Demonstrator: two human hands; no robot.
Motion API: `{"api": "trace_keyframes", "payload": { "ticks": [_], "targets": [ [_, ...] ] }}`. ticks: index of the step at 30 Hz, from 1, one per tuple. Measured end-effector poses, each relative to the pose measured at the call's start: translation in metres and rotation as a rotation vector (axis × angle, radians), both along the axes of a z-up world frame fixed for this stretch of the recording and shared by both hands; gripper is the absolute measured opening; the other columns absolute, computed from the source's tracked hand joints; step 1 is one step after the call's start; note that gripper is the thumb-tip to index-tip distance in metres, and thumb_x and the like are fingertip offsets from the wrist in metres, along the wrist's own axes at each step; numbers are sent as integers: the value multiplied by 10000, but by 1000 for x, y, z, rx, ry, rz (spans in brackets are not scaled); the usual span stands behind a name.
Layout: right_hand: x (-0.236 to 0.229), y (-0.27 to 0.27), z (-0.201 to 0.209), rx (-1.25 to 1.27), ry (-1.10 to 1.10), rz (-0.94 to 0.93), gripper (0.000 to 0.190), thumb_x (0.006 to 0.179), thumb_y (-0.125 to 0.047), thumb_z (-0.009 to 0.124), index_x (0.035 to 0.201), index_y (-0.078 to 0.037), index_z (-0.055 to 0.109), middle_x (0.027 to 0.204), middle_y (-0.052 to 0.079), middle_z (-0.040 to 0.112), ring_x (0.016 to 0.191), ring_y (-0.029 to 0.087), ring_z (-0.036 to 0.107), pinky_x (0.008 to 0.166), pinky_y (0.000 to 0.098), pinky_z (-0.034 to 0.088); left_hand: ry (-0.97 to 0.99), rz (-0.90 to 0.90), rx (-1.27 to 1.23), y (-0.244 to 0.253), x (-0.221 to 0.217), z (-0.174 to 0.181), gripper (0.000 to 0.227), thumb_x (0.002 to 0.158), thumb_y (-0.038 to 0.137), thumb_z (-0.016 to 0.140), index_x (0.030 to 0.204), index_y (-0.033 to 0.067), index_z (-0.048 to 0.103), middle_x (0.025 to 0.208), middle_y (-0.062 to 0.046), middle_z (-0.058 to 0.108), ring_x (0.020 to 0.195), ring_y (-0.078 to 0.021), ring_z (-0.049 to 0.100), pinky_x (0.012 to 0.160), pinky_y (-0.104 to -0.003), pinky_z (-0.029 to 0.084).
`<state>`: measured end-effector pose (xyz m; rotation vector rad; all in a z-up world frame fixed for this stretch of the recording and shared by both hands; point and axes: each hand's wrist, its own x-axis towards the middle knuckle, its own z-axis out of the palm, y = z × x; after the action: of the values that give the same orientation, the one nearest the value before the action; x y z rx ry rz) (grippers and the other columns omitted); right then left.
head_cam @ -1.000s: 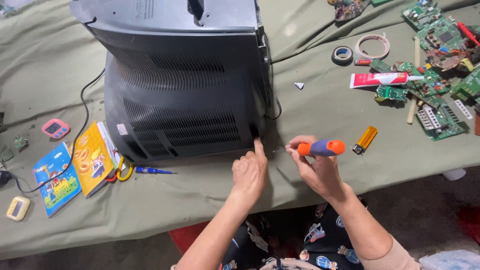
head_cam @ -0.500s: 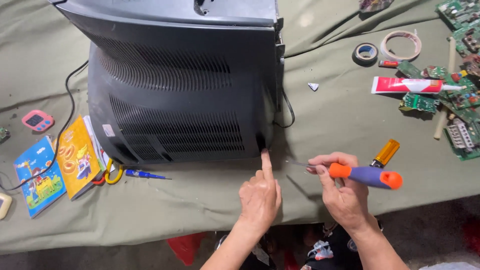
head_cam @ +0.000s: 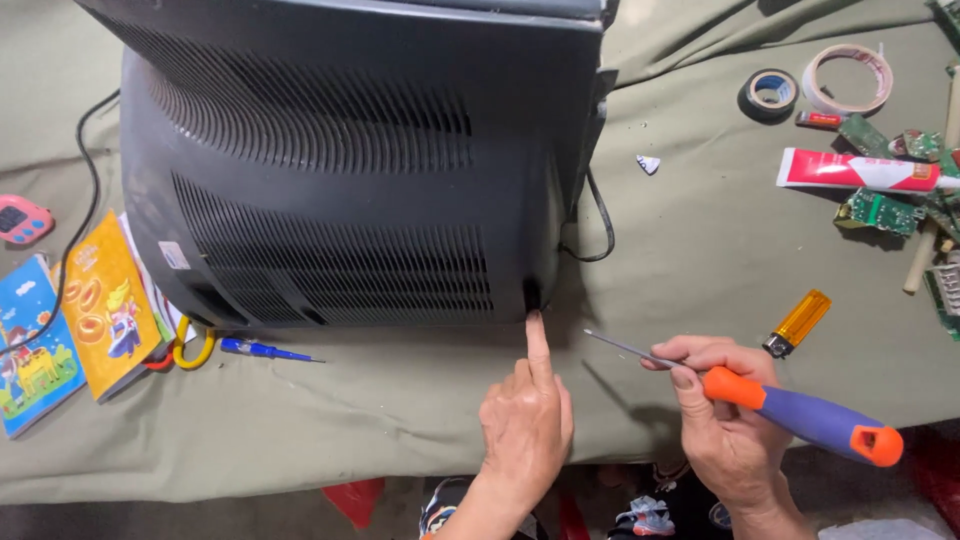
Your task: The person uses a screwdriver to remove screws from the back casing of a CRT television. They briefly move a power strip aside to access the device, then continue unscrewing and prying the casing to open it.
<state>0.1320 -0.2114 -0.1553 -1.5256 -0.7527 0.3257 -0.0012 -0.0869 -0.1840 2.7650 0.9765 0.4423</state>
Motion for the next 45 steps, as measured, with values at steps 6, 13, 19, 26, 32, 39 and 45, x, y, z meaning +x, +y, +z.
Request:
{"api": "trace_keyframes", "payload": {
  "ticks": [6, 13, 19, 26, 32, 39, 45],
  "targets": [
    [-4, -2, 0, 50, 3, -14, 298, 939, 46, 595, 1145, -51, 403, 1154, 193, 658, 962, 250, 730, 902, 360, 678, -22, -89, -216, -3, -4, -12, 874, 831, 139, 699, 1524, -184, 273, 738, -122, 624, 417, -228, 553, 389, -327, 476],
    [-6, 11, 1, 43, -77, 75, 242, 907, 16, 640, 1059, -62, 469, 1132, 159, 697, 900, 232, 793, 819, 294, 675, -165, -14, -238, 3, -9, -15, 834, 826, 117, 703, 1543, -94, 332, 771, -104, 630, 466, -260, 567, 438, -356, 474],
    [-14, 32, 8, -2, -271, 130, 274, 903, 6, 663, 1060, -83, 456, 1149, 147, 718, 947, 195, 808, 733, 216, 647, -174, -8, -256, 6, -9, -20, 817, 813, 125, 707, 1540, -50, 376, 788, -103, 621, 480, -277, 573, 447, -374, 478],
    [-11, 42, 10, 5, -263, 179, 232, 903, -12, 670, 1056, -71, 506, 1165, 156, 716, 978, 216, 798, 801, 257, 666, -197, 2, -262, 7, -10, -20, 816, 799, 133, 718, 1537, -15, 402, 808, -101, 624, 494, -282, 583, 456, -376, 484],
    [-10, 43, 10, -1, -285, 187, 256, 900, 33, 654, 1063, -80, 491, 1166, 149, 719, 976, 209, 797, 788, 250, 660, -218, 0, -286, 9, -12, -20, 828, 793, 123, 716, 1547, 2, 397, 791, -92, 628, 467, -268, 566, 430, -374, 461],
    [-10, 52, 27, -60, -317, 179, 227, 894, 21, 669, 1010, -75, 499, 1133, 119, 735, 958, 171, 794, 736, 214, 636, -232, 2, -294, 11, -11, -17, 814, 791, 119, 707, 1541, 13, 409, 805, -95, 630, 487, -287, 585, 443, -391, 471],
    [0, 76, 64, -190, -440, 190, 262, 832, 51, 708, 1024, -54, 566, 1068, 53, 750, 789, 122, 748, 678, 232, 579, -249, -12, -323, 14, -14, -18, 812, 788, 120, 693, 1544, 41, 407, 823, -92, 645, 508, -292, 598, 455, -395, 477]
  ]
}}
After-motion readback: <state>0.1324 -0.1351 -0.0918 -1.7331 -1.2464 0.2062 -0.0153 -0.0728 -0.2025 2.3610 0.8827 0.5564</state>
